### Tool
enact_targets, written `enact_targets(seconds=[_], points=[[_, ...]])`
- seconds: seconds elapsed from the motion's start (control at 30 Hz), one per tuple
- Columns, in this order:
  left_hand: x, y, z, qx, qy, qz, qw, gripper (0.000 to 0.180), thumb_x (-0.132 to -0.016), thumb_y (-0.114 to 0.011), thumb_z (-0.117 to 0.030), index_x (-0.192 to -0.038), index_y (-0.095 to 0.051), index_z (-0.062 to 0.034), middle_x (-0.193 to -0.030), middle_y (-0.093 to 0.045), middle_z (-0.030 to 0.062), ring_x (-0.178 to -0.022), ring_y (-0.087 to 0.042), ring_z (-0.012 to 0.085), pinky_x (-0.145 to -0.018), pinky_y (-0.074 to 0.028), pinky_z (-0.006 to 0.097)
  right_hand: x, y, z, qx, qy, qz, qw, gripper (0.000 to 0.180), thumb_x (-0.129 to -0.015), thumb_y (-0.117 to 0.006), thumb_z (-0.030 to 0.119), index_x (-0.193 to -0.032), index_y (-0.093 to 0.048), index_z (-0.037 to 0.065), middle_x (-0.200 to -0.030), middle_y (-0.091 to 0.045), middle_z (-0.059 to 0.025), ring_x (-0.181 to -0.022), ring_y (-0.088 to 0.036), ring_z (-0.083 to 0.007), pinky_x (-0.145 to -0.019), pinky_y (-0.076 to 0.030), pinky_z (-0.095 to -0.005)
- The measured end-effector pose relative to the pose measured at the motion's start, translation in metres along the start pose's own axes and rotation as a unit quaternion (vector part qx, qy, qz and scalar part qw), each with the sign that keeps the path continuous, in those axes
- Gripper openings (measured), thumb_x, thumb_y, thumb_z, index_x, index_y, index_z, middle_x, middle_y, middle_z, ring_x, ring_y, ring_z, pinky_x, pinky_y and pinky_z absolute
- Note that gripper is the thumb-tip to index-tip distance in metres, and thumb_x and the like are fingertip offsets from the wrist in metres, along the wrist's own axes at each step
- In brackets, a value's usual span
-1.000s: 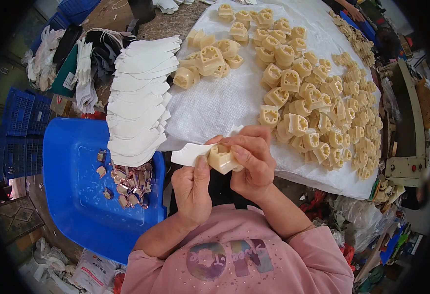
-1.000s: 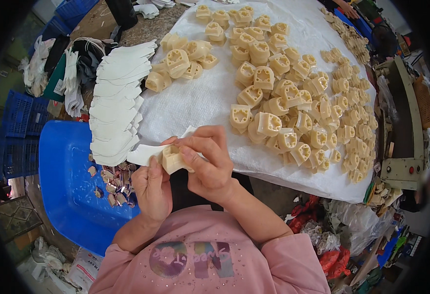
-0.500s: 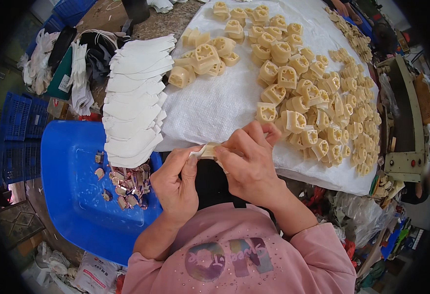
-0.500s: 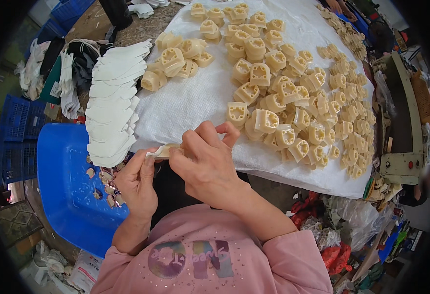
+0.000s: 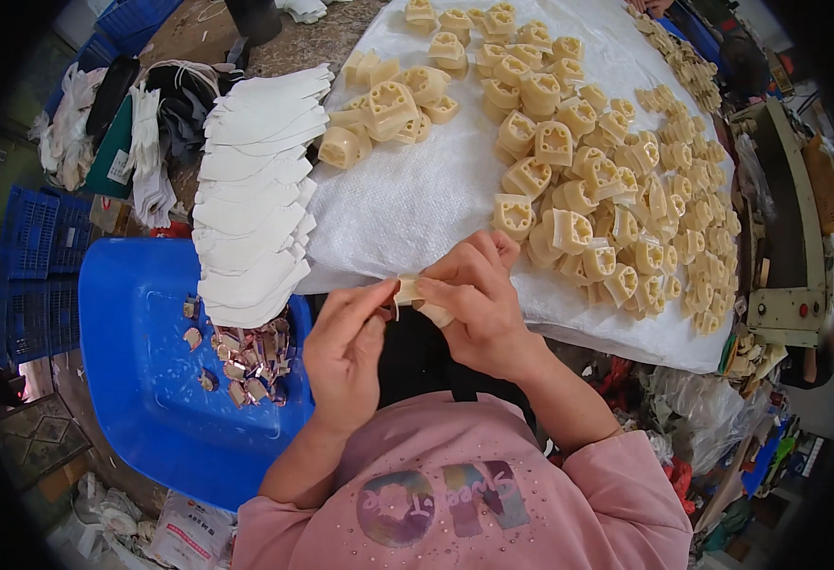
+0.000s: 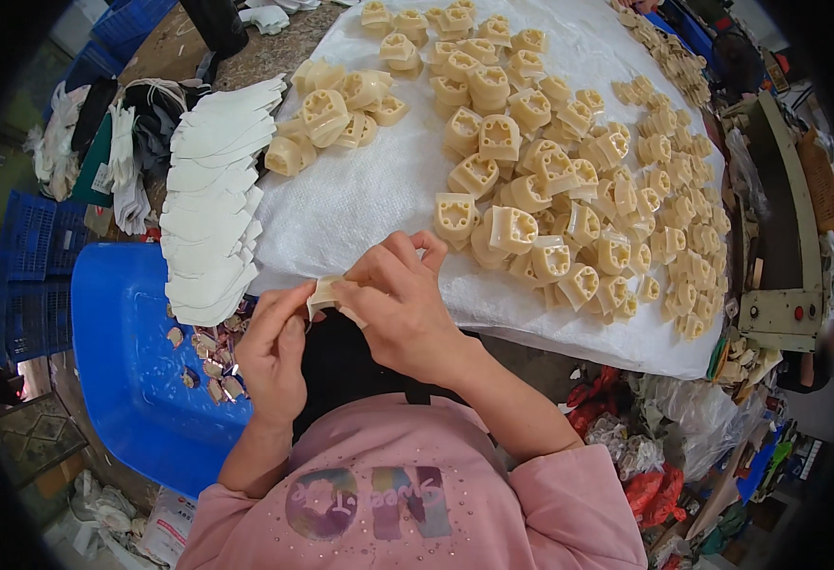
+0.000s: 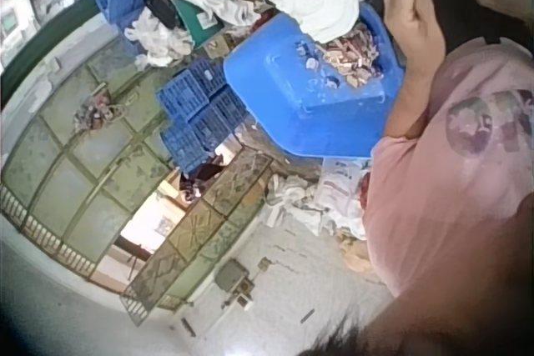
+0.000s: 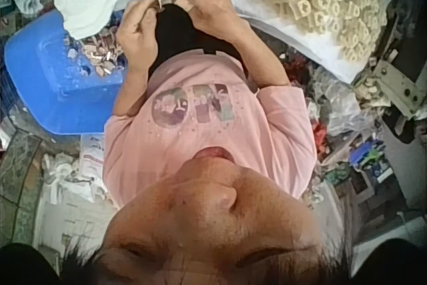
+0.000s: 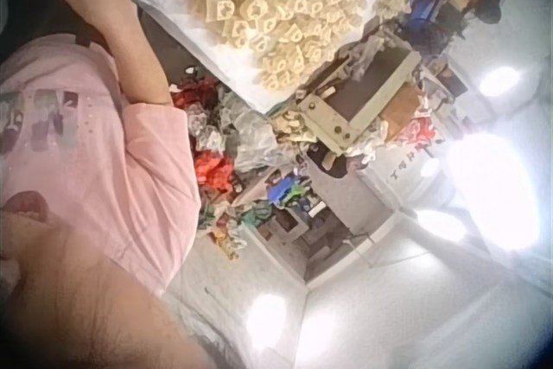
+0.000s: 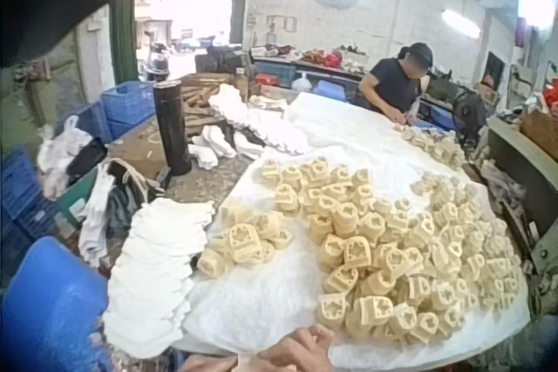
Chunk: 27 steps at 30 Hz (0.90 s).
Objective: The recorder is assembling internal components for shoe soles, placing white padding into beige molded sole parts.
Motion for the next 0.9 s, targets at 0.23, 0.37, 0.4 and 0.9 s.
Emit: enact_targets(seconds=[0.23, 0.37, 0.4, 0.9], points=[[-0.004, -0.001, 0.012, 0.073, -0.077, -0.006, 0.994, 0.014, -0.084, -0.064, -0.007, -0.097, -0.066, -0.0005, -0.085, -0.058, 0.0070, -0.071, -0.051, 0.0153, -0.063, -0.043, 0.025, 0.007, -0.001, -0.003, -0.179, -0.051, -0.012, 0.983, 0.034, -0.063, -0.061, -0.008, -0.092, -0.057, 0.008, -0.081, -0.051, -0.0045, -0.078, -0.047, -0.0224, -0.074, -0.028, -0.0368], [-0.008, -0.005, -0.007, -0.032, -0.147, 0.024, 0.988, 0.010, -0.081, -0.066, -0.007, -0.087, -0.064, 0.0014, -0.070, -0.055, 0.0081, -0.064, -0.048, 0.0208, -0.056, -0.039, 0.026, 0.007, -0.003, 0.001, -0.160, -0.043, 0.019, 0.986, 0.035, -0.058, -0.059, -0.010, -0.089, -0.055, 0.007, -0.080, -0.047, -0.0058, -0.076, -0.045, -0.0236, -0.073, -0.028, -0.0361], [-0.009, -0.006, -0.007, -0.033, -0.147, 0.024, 0.988, 0.010, -0.081, -0.066, -0.007, -0.087, -0.064, 0.0014, -0.070, -0.055, 0.0081, -0.064, -0.048, 0.0208, -0.056, -0.039, 0.026, 0.007, -0.005, 0.004, -0.142, -0.035, 0.037, 0.989, 0.036, -0.056, -0.058, -0.011, -0.087, -0.054, 0.006, -0.079, -0.046, -0.0062, -0.075, -0.044, -0.0239, -0.073, -0.028, -0.0364], [-0.012, -0.003, -0.016, 0.001, -0.121, 0.017, 0.993, 0.015, -0.067, -0.075, -0.003, -0.078, -0.066, -0.0050, -0.066, -0.049, 0.0035, -0.063, -0.046, 0.0203, -0.057, -0.038, 0.030, 0.011, 0.005, 0.006, -0.113, 0.000, -0.046, 0.993, 0.030, -0.062, -0.064, -0.004, -0.089, -0.057, 0.007, -0.089, -0.057, -0.0041, -0.075, -0.050, -0.0229, -0.073, -0.030, -0.0365]])
Point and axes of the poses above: each hand's wrist, its own x-axis away from the middle knuckle, its own y-axis out of the back of the hand, z = x × y, the point moved 7 cm from there along -x, towards the middle knuckle
